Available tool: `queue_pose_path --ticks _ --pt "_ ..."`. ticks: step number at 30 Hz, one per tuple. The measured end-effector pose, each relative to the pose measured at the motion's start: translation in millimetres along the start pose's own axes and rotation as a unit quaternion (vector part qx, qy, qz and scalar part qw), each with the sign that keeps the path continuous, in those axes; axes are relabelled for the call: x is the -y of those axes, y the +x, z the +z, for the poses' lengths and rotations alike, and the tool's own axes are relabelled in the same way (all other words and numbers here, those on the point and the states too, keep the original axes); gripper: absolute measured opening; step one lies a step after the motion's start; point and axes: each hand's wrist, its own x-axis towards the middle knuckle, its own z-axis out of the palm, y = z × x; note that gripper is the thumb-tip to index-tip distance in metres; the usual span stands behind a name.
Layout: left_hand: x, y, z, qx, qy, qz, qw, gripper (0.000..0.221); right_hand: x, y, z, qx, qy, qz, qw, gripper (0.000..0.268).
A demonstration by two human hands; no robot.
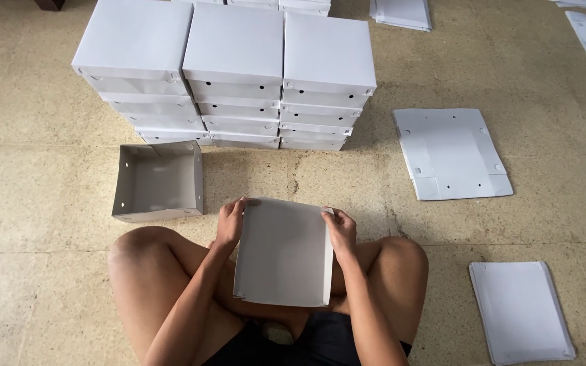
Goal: A person sitting on the floor manually assembles a white cardboard box by folding its sides and tucking in the flaps.
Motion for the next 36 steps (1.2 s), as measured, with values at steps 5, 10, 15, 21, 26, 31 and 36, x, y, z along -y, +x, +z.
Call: queue_pose_path --ticks 5,10,15,21,26,31,36 --pt "-4 -8 2 0.016 0.077 0.020 0.997 0.033 -48 26 1 -0.026 -0.092 0.026 0.995 0.019" --pt "2 -5 0 0.018 0.081 0.020 0.996 0.032 -45 23 0 -0.035 -0.095 0.095 0.990 0.032" --pt "-10 -9 3 0.016 0.100 0.016 0.995 0.032 -8 3 1 -0.003 0.001 0.133 0.991 0.051" --pt "0 -4 -1 -0.001 0.145 -0.004 0.989 0.032 -10 19 0 -0.013 -0.012 0.095 0.995 0.028" --pt "4 -2 2 -0.001 0.148 -0.003 0.989 0.034 -22 18 2 -0.030 -0.144 0.075 0.986 0.022" --pt "-1 -6 2 -0.007 0.158 -0.006 0.987 0.035 -36 21 1 -0.022 -0.187 0.073 0.979 0.018" --pt "-2 -6 3 -0.003 0.151 0.004 0.988 0.033 -52 30 5 -0.049 -0.169 0.040 0.984 0.019"
